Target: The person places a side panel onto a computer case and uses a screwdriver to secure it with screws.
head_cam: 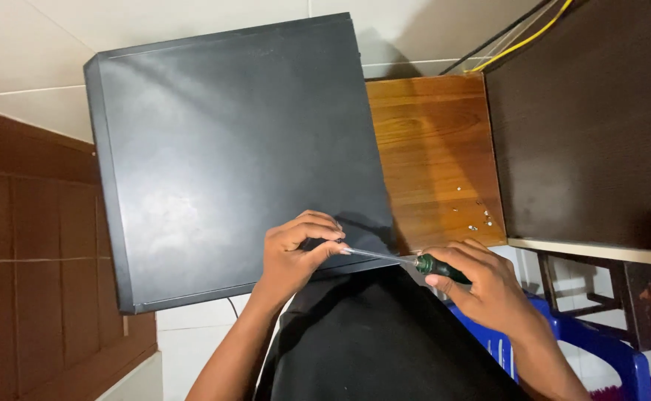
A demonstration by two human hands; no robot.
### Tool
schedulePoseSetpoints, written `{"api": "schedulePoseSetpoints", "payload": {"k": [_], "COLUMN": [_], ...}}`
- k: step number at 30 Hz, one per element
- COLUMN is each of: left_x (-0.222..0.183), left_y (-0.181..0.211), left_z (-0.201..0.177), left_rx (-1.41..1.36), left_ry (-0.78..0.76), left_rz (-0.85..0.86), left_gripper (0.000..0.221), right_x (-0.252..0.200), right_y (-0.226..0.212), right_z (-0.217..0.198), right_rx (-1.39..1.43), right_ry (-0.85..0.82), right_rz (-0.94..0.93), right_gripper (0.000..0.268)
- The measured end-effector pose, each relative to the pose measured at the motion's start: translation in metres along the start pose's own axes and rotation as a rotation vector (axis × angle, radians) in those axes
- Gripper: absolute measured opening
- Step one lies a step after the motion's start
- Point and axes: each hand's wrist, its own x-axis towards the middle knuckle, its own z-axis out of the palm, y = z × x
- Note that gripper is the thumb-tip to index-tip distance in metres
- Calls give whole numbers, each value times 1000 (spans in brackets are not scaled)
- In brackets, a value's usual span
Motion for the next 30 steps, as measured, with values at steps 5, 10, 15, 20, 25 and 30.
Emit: {"api": "schedulePoseSetpoints", "payload": {"k": [5,10,15,20,25,30], "left_x": [-8,-16,-18,-24,-4,60], "left_y": [4,-1,-3,-12,-40,-51], "left_z": [-11,-21,-39,-34,-13,47], "left_rx": [29,89,218,349,515,594], "left_ry": [-22,-94,-364,-435,-509,-670], "left_rz": [32,144,322,376,516,522], "left_gripper": [13,15,8,18,20,19], "right_x": [-7,-15,-19,-19,-11,0], "right_y": [-1,-4,-10,-9,15,54], "right_z": [11,18,17,11,-5,-52], "right_rx": [-48,-95,-388,-499,-533,-632], "right_ry": [-18,-67,-11,89,-174,-230], "right_rz": [72,137,23,-82,175,358], "right_gripper": [47,51,44,34,43,52]}}
